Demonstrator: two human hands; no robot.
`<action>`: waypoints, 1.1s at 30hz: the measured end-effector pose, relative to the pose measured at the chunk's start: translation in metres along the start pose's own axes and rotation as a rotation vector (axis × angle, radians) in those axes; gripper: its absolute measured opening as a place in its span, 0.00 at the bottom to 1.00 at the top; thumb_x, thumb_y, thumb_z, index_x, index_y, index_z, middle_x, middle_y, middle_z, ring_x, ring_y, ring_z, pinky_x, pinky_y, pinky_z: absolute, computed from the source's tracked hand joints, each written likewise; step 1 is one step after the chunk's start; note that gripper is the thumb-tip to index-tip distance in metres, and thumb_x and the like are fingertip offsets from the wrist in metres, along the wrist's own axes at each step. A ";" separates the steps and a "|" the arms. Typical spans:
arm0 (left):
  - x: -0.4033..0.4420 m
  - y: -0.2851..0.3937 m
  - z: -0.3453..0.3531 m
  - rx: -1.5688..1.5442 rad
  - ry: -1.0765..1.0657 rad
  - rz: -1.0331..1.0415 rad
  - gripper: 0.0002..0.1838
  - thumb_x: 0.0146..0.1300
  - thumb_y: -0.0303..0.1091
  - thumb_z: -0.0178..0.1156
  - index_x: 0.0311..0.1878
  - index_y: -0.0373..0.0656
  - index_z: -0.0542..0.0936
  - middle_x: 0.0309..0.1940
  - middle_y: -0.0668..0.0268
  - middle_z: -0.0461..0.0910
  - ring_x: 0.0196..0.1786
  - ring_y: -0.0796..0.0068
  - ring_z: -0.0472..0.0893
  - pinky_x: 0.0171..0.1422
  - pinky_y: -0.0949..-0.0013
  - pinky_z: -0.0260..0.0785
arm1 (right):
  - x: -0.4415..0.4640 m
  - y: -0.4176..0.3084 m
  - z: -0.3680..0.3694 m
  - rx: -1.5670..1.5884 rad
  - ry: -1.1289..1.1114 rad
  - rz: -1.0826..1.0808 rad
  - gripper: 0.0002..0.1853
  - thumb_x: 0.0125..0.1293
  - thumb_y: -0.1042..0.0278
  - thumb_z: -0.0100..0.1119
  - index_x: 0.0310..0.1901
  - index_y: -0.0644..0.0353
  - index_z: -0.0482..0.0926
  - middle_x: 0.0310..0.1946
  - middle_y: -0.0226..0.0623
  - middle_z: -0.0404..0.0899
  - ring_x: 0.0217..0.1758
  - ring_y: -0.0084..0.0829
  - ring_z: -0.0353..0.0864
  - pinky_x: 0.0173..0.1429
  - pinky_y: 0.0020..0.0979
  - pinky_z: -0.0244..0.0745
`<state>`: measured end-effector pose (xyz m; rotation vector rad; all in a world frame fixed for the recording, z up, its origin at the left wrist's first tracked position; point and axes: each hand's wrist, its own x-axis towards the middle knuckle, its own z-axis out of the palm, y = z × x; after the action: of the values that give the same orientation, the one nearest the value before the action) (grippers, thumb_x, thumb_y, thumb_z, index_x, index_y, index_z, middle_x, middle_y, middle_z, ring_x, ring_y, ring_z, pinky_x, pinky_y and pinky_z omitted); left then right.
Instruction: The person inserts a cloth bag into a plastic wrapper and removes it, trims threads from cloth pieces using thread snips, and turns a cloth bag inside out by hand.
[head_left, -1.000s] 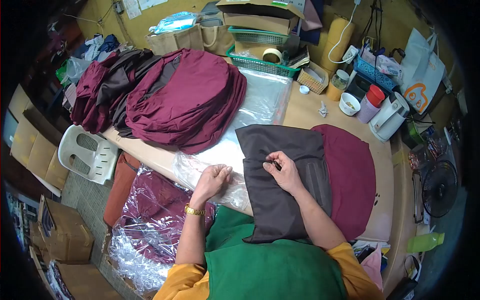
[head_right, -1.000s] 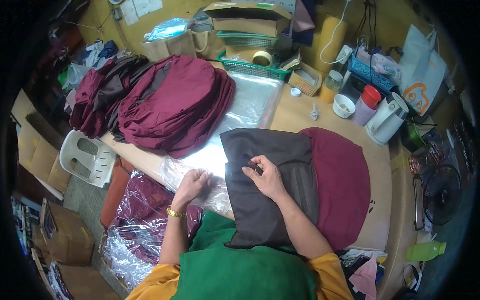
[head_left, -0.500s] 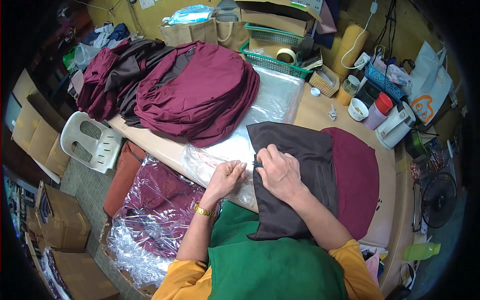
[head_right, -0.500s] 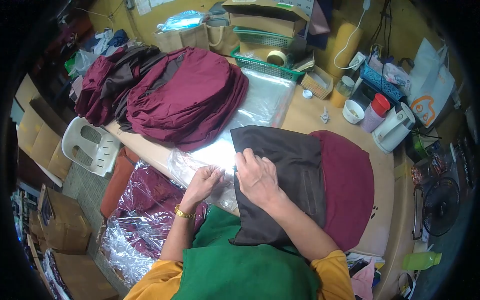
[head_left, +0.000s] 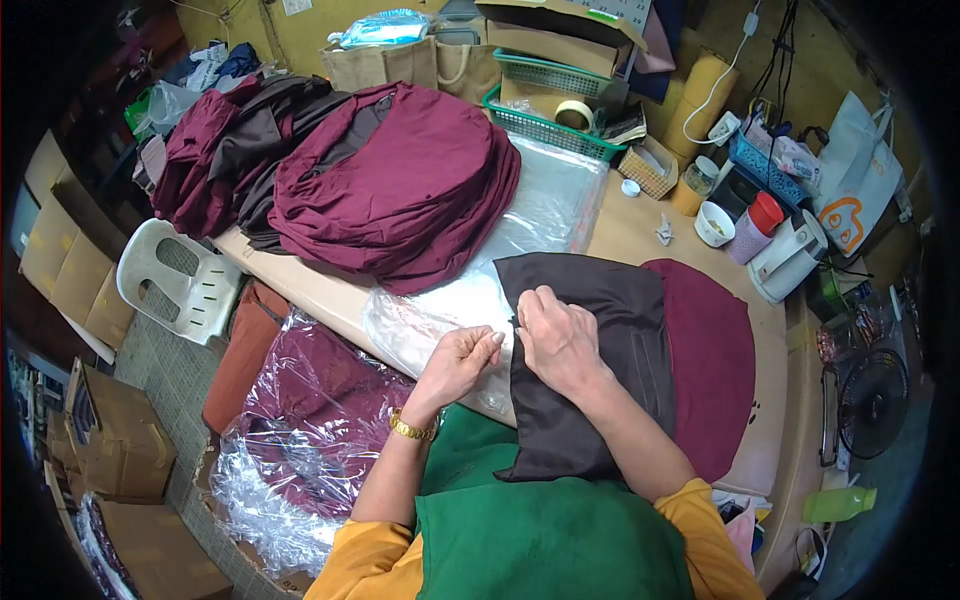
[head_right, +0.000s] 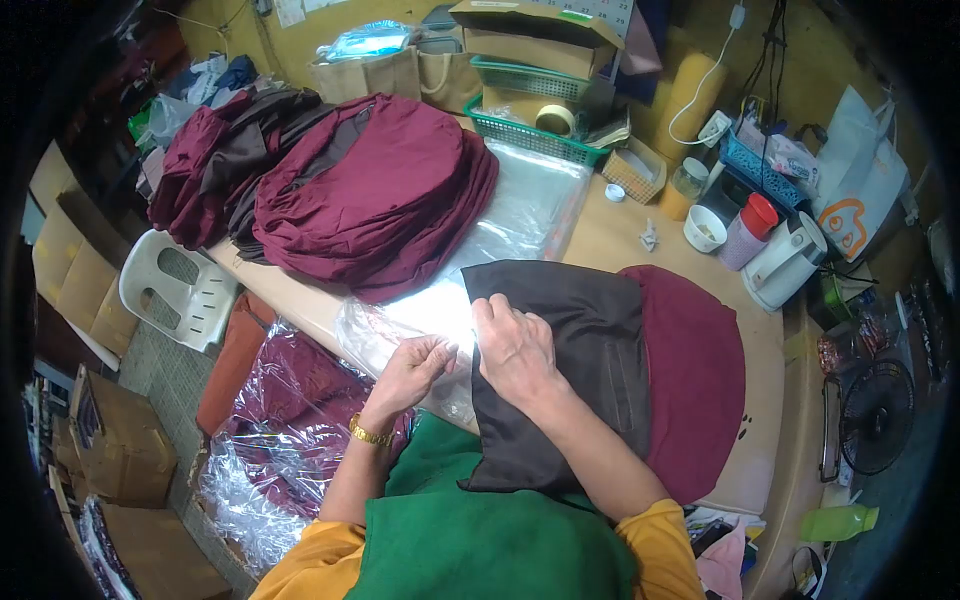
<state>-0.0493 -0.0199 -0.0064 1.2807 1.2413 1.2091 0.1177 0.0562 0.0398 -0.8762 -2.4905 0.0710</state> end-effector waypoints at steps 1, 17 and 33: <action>0.000 0.000 0.000 0.006 -0.003 0.023 0.20 0.76 0.41 0.52 0.26 0.44 0.76 0.19 0.81 0.64 0.24 0.89 0.59 0.28 0.77 0.52 | 0.001 0.001 0.003 -0.025 -0.021 0.014 0.16 0.50 0.76 0.68 0.36 0.59 0.70 0.32 0.40 0.72 0.33 0.40 0.81 0.37 0.41 0.75; -0.002 -0.015 -0.024 -0.339 -0.061 -0.012 0.14 0.75 0.39 0.54 0.36 0.40 0.78 0.25 0.76 0.69 0.29 0.86 0.69 0.31 0.77 0.60 | 0.022 0.048 -0.004 0.174 0.123 0.330 0.23 0.55 0.60 0.72 0.49 0.58 0.77 0.42 0.44 0.77 0.49 0.48 0.80 0.53 0.44 0.75; 0.049 -0.010 0.034 0.119 0.580 0.292 0.23 0.72 0.37 0.59 0.20 0.37 0.70 0.16 0.74 0.68 0.23 0.83 0.64 0.28 0.70 0.58 | 0.014 0.082 -0.020 0.534 0.446 0.487 0.10 0.66 0.67 0.64 0.35 0.65 0.76 0.24 0.39 0.80 0.28 0.25 0.77 0.36 0.31 0.70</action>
<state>-0.0158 0.0292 -0.0168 1.2699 1.5874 1.8288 0.1649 0.1272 0.0460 -1.0881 -1.6837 0.6030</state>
